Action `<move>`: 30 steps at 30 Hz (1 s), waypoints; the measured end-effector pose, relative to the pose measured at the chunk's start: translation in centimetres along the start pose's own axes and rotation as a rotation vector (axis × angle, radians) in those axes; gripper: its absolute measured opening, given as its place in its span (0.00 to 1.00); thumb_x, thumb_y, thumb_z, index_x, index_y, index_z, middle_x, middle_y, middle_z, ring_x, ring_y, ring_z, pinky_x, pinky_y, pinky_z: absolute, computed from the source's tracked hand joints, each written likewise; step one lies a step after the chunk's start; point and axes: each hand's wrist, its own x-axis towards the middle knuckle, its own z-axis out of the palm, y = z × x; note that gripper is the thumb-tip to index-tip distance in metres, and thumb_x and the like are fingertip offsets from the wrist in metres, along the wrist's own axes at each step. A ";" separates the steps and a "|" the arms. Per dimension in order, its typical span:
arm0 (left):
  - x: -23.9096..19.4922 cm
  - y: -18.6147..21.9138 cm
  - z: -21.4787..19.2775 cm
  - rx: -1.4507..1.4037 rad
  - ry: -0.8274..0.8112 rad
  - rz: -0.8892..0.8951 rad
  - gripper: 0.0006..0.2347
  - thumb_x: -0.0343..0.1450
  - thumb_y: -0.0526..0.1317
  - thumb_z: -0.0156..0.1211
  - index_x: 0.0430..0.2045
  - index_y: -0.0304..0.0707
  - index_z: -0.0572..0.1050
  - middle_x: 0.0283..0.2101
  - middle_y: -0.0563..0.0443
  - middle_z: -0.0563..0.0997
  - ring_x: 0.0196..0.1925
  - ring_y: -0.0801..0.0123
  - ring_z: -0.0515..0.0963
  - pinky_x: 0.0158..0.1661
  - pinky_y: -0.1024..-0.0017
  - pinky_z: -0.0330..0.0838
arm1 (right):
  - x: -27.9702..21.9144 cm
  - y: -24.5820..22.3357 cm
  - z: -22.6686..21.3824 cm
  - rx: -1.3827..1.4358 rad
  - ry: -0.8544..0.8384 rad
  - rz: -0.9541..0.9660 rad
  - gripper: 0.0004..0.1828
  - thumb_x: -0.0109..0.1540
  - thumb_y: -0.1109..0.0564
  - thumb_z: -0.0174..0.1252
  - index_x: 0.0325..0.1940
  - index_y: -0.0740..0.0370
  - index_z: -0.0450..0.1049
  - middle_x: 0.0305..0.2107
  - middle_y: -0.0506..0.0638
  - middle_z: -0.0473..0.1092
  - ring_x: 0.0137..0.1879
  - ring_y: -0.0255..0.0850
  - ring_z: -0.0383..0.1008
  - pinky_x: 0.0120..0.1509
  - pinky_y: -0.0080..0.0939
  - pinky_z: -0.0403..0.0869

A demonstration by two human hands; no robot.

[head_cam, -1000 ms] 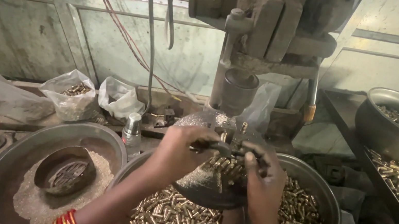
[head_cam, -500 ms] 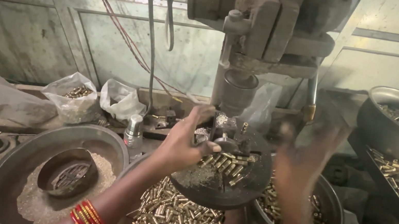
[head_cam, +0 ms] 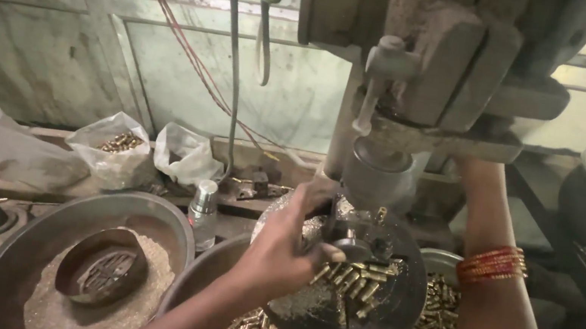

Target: Operates a machine to process or sort small cylindrical metal parts.

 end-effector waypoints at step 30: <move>-1.5 1.7 2.9 0.177 0.126 0.200 0.13 0.62 0.29 0.68 0.40 0.33 0.81 0.40 0.39 0.84 0.41 0.47 0.84 0.44 0.59 0.77 | -35.1 -3.7 5.2 0.457 -0.610 0.831 0.16 0.61 0.55 0.59 0.49 0.65 0.79 0.40 0.57 0.81 0.43 0.43 0.81 0.46 0.45 0.77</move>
